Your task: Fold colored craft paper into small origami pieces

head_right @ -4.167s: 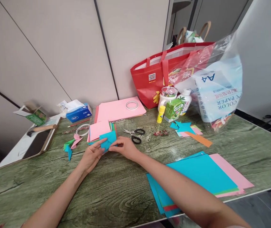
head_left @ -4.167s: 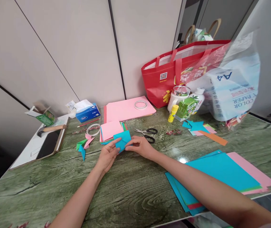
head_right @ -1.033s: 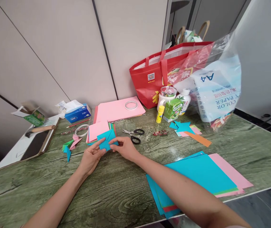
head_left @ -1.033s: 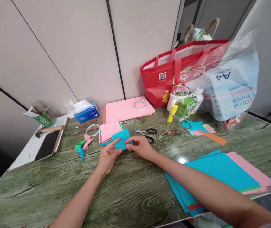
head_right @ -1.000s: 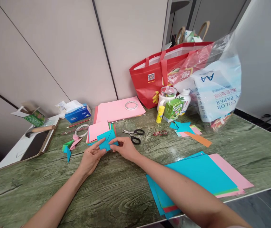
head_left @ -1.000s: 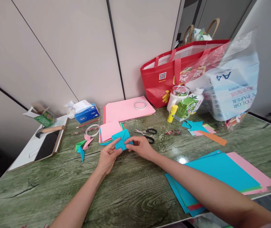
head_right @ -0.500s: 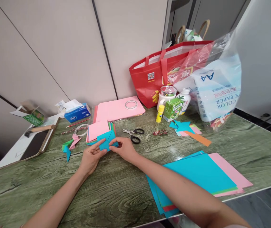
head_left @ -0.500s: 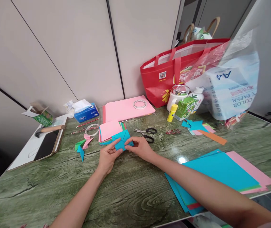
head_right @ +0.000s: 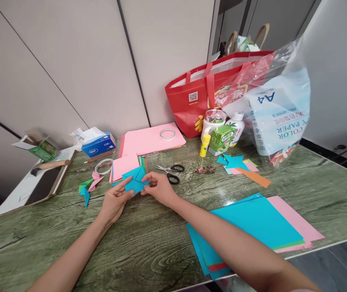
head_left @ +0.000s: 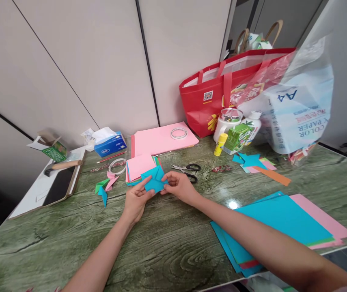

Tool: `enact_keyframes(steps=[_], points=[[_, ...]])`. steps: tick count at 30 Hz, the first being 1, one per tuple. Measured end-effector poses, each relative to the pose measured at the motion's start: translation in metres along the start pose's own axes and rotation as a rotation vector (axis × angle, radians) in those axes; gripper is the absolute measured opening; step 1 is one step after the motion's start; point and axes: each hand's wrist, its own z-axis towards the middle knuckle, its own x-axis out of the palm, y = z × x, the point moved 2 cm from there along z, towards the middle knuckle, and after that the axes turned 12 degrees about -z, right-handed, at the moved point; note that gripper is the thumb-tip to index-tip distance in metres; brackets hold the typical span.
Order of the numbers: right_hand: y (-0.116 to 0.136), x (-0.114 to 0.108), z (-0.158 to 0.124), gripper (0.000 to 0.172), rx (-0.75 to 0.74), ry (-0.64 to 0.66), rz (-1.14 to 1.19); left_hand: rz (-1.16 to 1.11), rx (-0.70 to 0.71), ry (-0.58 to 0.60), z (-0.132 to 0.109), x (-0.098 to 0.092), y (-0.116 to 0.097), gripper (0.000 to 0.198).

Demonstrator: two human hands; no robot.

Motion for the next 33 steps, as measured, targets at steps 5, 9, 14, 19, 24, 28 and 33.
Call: enact_keyframes(steps=[5,9,14,19,24,28,33], points=[[0.000,-0.002,0.001,0.020,0.032,0.047,0.044,-0.005,-0.009,0.003,0.002,-0.001,-0.003,0.061],[-0.005,-0.003,0.003,0.022,0.032,0.045,-0.001,0.007,0.010,-0.003,0.001,-0.002,-0.003,0.062],[-0.010,-0.006,0.003,0.028,0.050,0.055,-0.002,0.053,0.032,0.008,0.001,-0.003,-0.002,0.067],[-0.011,-0.006,0.004,0.025,0.061,0.073,0.013,0.091,0.027,0.007,0.002,-0.007,0.000,0.069],[-0.012,-0.005,0.004,0.021,0.064,0.074,0.052,0.088,0.054,0.015,0.004,-0.008,0.000,0.067],[-0.008,-0.006,0.005,0.019,0.033,0.050,0.094,0.090,0.061,-0.005,0.004,-0.008,-0.001,0.068],[-0.006,-0.009,0.005,0.021,0.018,0.008,0.064,0.101,0.085,-0.014,0.003,-0.007,-0.002,0.069]])
